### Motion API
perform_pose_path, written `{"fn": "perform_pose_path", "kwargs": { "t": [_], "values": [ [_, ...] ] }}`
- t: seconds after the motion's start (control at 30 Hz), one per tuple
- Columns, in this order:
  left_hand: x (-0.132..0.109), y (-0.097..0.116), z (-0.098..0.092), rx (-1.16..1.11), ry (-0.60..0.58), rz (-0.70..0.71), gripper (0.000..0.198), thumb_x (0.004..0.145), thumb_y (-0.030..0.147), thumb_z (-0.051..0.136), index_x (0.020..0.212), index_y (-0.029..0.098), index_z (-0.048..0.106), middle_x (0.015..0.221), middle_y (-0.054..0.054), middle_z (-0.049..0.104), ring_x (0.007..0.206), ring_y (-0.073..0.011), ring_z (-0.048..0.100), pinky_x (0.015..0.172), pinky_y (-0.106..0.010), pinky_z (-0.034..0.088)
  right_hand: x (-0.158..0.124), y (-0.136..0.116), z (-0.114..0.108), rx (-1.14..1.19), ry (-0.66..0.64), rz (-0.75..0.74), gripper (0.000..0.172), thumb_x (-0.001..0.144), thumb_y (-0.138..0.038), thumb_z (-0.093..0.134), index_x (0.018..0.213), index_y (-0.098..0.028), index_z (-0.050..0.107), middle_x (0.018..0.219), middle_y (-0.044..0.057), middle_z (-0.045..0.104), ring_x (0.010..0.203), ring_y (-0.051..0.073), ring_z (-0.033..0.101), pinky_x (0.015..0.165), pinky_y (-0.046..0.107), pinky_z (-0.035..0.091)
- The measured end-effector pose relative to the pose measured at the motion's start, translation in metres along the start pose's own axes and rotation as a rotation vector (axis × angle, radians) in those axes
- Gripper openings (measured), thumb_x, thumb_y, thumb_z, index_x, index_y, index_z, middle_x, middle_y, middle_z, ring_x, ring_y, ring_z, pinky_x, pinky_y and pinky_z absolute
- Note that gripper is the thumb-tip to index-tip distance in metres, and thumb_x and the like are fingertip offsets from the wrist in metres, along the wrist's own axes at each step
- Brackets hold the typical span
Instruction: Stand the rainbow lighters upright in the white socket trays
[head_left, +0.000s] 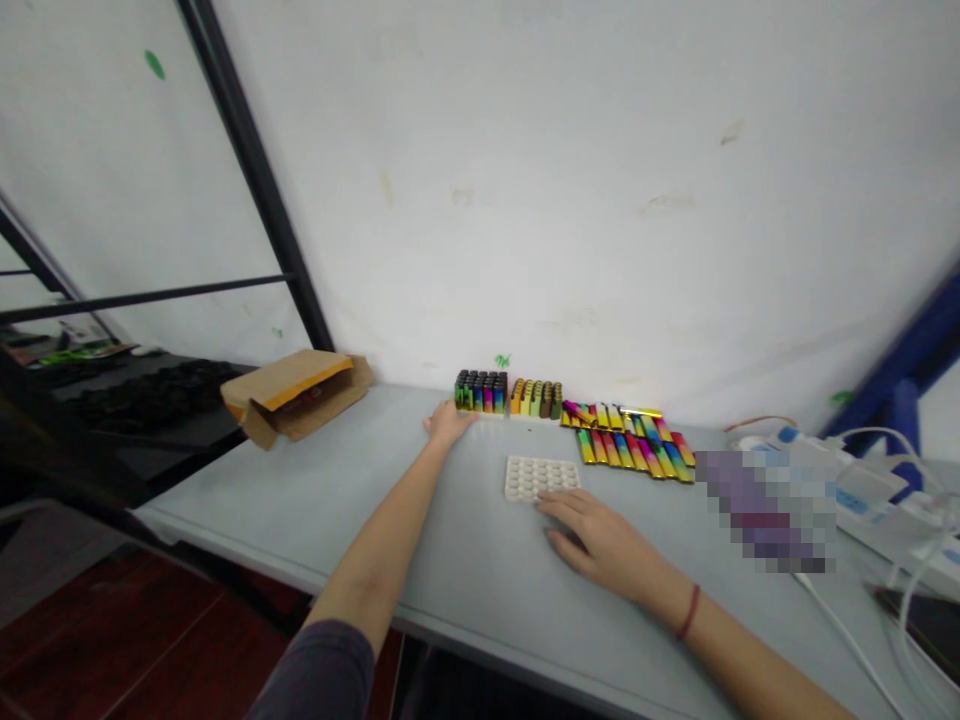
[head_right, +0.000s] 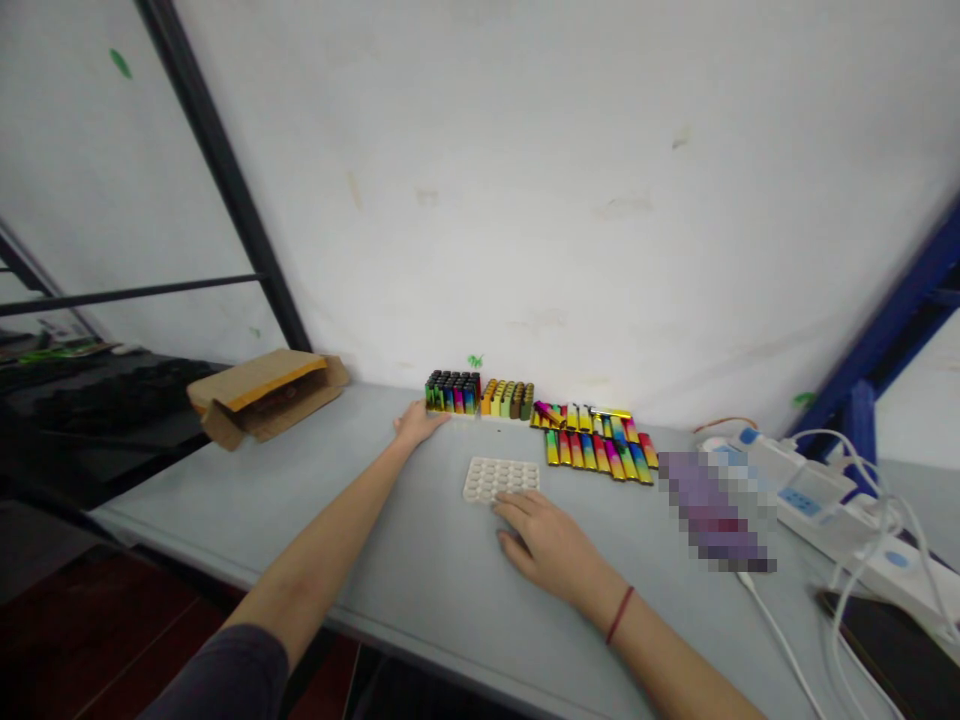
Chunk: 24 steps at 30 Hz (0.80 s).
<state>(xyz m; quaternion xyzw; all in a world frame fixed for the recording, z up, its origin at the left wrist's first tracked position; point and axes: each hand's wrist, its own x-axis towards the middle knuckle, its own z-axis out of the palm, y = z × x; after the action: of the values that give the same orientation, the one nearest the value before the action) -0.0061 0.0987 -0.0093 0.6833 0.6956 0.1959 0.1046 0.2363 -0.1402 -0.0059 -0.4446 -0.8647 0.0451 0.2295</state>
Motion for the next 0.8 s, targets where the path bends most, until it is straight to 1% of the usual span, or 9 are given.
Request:
{"fn": "perform_pose_path", "kwargs": {
  "t": [0.13,0.3,0.47,0.53,0.57,0.6,0.67,0.73,0.8],
  "values": [
    [0.005,0.012,0.001,-0.035,-0.015,-0.001,0.05,0.085,0.05,0.063,0.128,0.026,0.057,0.135,-0.014,0.06,0.127,-0.0376,0.052,0.101,-0.053,0.038,0.0,0.009,-0.009,-0.021,0.072,-0.049,0.029,0.093,-0.019,0.051,0.118,-0.016,0.065,0.122,0.011,0.068,0.121,0.024,0.056,0.108,0.045,0.043],
    [0.006,0.017,0.001,-0.077,-0.015,0.0,0.056,0.083,0.047,0.065,0.135,0.027,0.052,0.135,-0.012,0.061,0.128,-0.0402,0.051,0.103,-0.053,0.037,0.0,0.021,-0.009,-0.035,0.108,0.026,0.026,0.092,-0.02,0.051,0.112,-0.017,0.068,0.115,0.013,0.069,0.111,0.023,0.061,0.099,0.042,0.049],
    [-0.002,0.028,0.001,-0.118,0.035,-0.027,0.092,0.081,0.042,0.067,0.153,0.007,0.02,0.15,-0.027,0.038,0.137,-0.0437,0.038,0.104,-0.053,0.038,0.001,0.05,-0.011,-0.098,0.236,0.199,0.03,0.095,-0.019,0.042,0.11,-0.016,0.068,0.108,0.012,0.071,0.102,0.024,0.064,0.093,0.042,0.051],
    [-0.011,0.032,-0.001,-0.14,0.087,0.003,0.09,0.085,0.036,0.06,0.154,0.005,0.012,0.152,-0.027,0.033,0.14,-0.0396,0.035,0.108,-0.05,0.036,0.005,0.068,-0.011,-0.223,0.287,0.245,0.032,0.093,-0.016,0.041,0.109,-0.014,0.069,0.11,0.014,0.071,0.105,0.027,0.063,0.096,0.044,0.048],
    [-0.018,0.034,-0.002,-0.193,0.128,0.116,0.083,0.087,0.033,0.058,0.153,0.005,0.017,0.148,-0.025,0.039,0.137,-0.037,0.039,0.109,-0.047,0.035,0.007,0.076,-0.01,-0.27,0.296,0.246,0.033,0.094,-0.017,0.041,0.111,-0.013,0.069,0.114,0.015,0.07,0.109,0.028,0.061,0.099,0.045,0.046],
    [-0.025,0.035,-0.004,-0.249,0.098,0.267,0.073,0.089,0.032,0.054,0.151,0.007,0.025,0.143,-0.023,0.045,0.133,-0.0339,0.045,0.109,-0.045,0.037,0.011,0.083,-0.009,-0.305,0.289,0.236,0.034,0.095,-0.018,0.041,0.114,-0.011,0.068,0.118,0.016,0.069,0.114,0.028,0.059,0.102,0.047,0.044],
    [-0.04,0.035,-0.008,-0.324,-0.147,0.548,0.057,0.093,0.039,0.048,0.143,0.013,0.043,0.134,-0.015,0.056,0.118,-0.0285,0.057,0.103,-0.04,0.043,0.018,0.092,-0.007,-0.353,0.251,0.225,0.035,0.096,-0.02,0.042,0.12,-0.013,0.066,0.127,0.015,0.065,0.123,0.029,0.053,0.106,0.051,0.039],
    [-0.054,0.034,-0.013,-0.283,-0.448,0.735,0.059,0.09,0.051,0.053,0.139,0.018,0.05,0.136,-0.011,0.058,0.117,-0.0271,0.059,0.101,-0.036,0.046,0.025,0.094,-0.006,-0.384,0.196,0.236,0.032,0.097,-0.023,0.044,0.116,-0.015,0.068,0.126,0.012,0.067,0.125,0.03,0.051,0.106,0.053,0.037],
    [-0.066,0.032,-0.017,-0.18,-0.556,0.825,0.072,0.079,0.06,0.065,0.137,0.02,0.053,0.141,-0.01,0.055,0.129,-0.0299,0.051,0.108,-0.035,0.039,0.03,0.088,-0.007,-0.406,0.136,0.258,0.029,0.098,-0.027,0.046,0.102,-0.016,0.072,0.111,0.012,0.073,0.121,0.03,0.054,0.103,0.051,0.039]
  ]
}}
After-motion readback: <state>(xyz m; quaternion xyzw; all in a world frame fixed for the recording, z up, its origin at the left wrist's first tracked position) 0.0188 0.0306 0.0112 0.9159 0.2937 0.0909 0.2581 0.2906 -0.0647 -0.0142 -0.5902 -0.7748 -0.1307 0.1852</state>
